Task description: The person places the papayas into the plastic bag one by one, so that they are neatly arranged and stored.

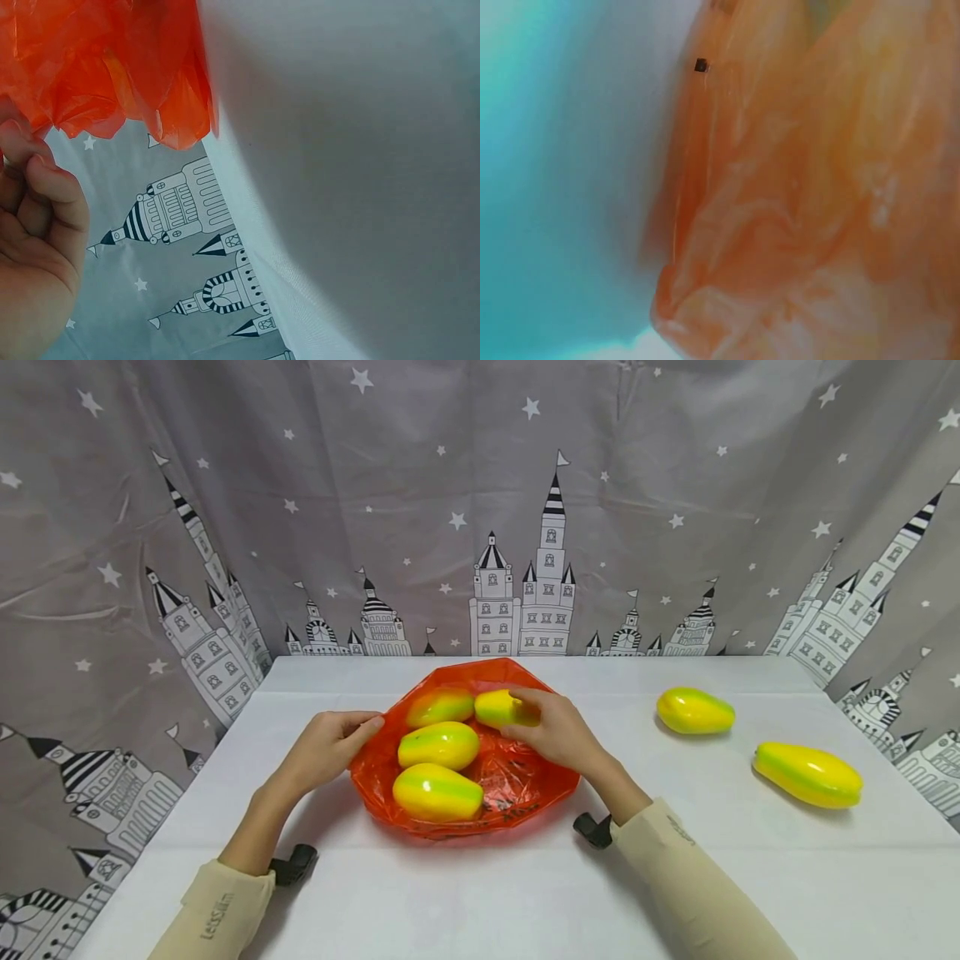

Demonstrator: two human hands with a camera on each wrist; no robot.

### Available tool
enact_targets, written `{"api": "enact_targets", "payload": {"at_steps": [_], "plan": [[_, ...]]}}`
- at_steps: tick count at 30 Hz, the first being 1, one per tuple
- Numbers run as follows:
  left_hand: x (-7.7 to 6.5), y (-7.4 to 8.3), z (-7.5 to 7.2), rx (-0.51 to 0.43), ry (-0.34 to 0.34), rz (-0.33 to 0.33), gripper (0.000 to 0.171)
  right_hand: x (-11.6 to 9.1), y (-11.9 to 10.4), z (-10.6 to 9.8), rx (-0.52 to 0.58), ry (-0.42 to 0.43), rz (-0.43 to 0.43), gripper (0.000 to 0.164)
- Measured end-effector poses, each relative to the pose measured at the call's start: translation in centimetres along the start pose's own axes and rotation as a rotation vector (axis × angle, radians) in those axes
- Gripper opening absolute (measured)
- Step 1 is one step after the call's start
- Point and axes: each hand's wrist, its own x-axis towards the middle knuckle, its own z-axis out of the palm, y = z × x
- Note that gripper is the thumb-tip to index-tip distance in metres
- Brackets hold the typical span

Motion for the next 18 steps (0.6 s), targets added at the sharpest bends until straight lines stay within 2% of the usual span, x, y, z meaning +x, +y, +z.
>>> {"api": "enact_targets", "payload": {"at_steps": [8, 18], "plan": [[-0.1, 0.0, 0.0, -0.002, 0.0, -0.002, 0.039, -1.3, -0.1, -1.3, 0.097, 0.096, -0.041, 0.049], [-0.1, 0.0, 0.0, 0.008, 0.002, 0.008, 0.039, -2.4, 1.0, -2.7, 0.099, 0.141, -0.064, 0.046]]}}
